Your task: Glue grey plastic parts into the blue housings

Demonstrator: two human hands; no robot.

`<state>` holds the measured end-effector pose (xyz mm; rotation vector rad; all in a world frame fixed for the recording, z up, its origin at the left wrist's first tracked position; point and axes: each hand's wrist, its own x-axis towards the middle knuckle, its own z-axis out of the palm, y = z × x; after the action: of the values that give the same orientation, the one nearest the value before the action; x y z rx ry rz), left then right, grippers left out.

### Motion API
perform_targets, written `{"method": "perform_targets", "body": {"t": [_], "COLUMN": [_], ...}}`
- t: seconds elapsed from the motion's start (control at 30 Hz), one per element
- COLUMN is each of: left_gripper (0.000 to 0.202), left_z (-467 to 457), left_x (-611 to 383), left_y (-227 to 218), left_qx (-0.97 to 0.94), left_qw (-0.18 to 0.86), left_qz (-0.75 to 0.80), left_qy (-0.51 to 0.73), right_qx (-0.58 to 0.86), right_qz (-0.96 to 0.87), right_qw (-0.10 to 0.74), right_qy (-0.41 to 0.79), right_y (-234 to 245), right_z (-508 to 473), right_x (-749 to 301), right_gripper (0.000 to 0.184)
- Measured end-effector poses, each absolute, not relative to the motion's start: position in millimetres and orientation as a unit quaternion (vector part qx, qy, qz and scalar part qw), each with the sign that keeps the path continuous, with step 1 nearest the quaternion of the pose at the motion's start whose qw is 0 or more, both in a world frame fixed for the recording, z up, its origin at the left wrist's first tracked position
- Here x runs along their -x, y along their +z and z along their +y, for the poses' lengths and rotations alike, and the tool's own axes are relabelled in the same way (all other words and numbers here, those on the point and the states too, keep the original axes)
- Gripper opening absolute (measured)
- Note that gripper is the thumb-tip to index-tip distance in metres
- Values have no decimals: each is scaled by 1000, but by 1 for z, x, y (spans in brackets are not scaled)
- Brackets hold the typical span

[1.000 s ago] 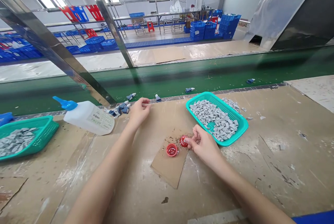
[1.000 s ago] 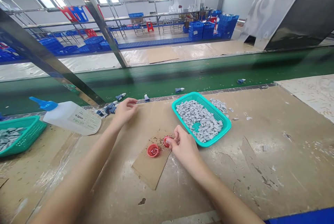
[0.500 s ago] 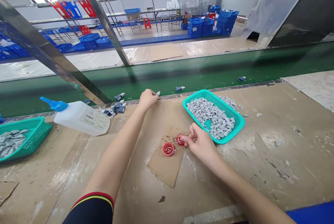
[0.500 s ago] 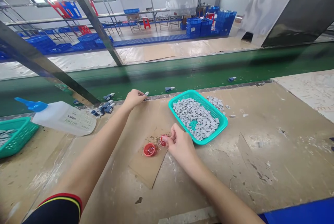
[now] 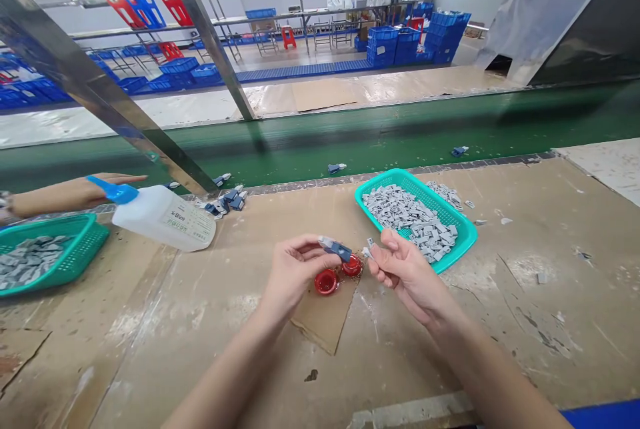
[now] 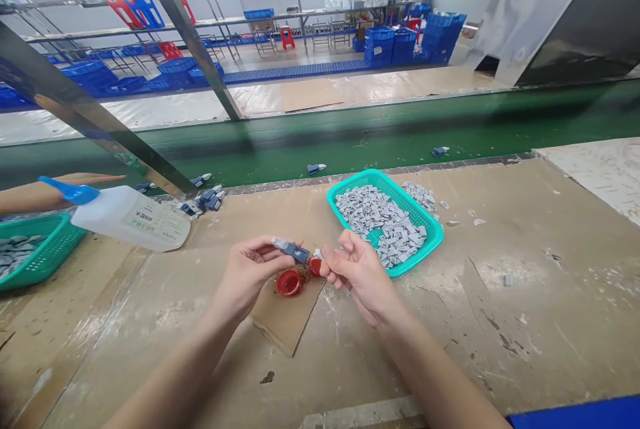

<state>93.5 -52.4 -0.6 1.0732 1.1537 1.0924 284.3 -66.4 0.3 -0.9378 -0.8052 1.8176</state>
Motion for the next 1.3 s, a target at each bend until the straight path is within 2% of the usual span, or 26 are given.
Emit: {"method": "perform_targets", "body": {"t": [0.33, 0.47, 0.63, 0.8, 1.03, 1.13, 1.3], "left_gripper": [21, 20, 18, 13, 15, 17, 22], "left_z": [-63, -67, -69, -72, -74, -73, -75], "left_x": [-106, -107, -110, -111, -107, -107, -107], "left_y": [2, 1, 0, 0, 2, -1, -7], "left_qx": [-447, -454, -476, -522, -621, -598, -661], "left_qw": [576, 561, 526, 478, 395, 378, 241], "left_qz": [491, 505, 525, 523, 502, 507, 484], "left_qy": [477, 472, 470, 475, 454, 494, 519], "right_qx": [399, 417, 415, 427, 395, 432, 469], "right_qz": [-434, -444, -449, -457, -483, -481, -423], "right_qw": [460, 437, 381, 387, 343, 374, 437], "right_qy": [664, 661, 693, 677, 702, 665, 641], "right_y": [-5, -7, -8, -12, -12, -12, -10], "right_z": [-69, -67, -65, -67, -66, -67, -72], "right_x": [-274, -275, -276, -272, -280, -276, -266], "right_gripper": [45, 46, 48, 46, 38, 31, 41]}}
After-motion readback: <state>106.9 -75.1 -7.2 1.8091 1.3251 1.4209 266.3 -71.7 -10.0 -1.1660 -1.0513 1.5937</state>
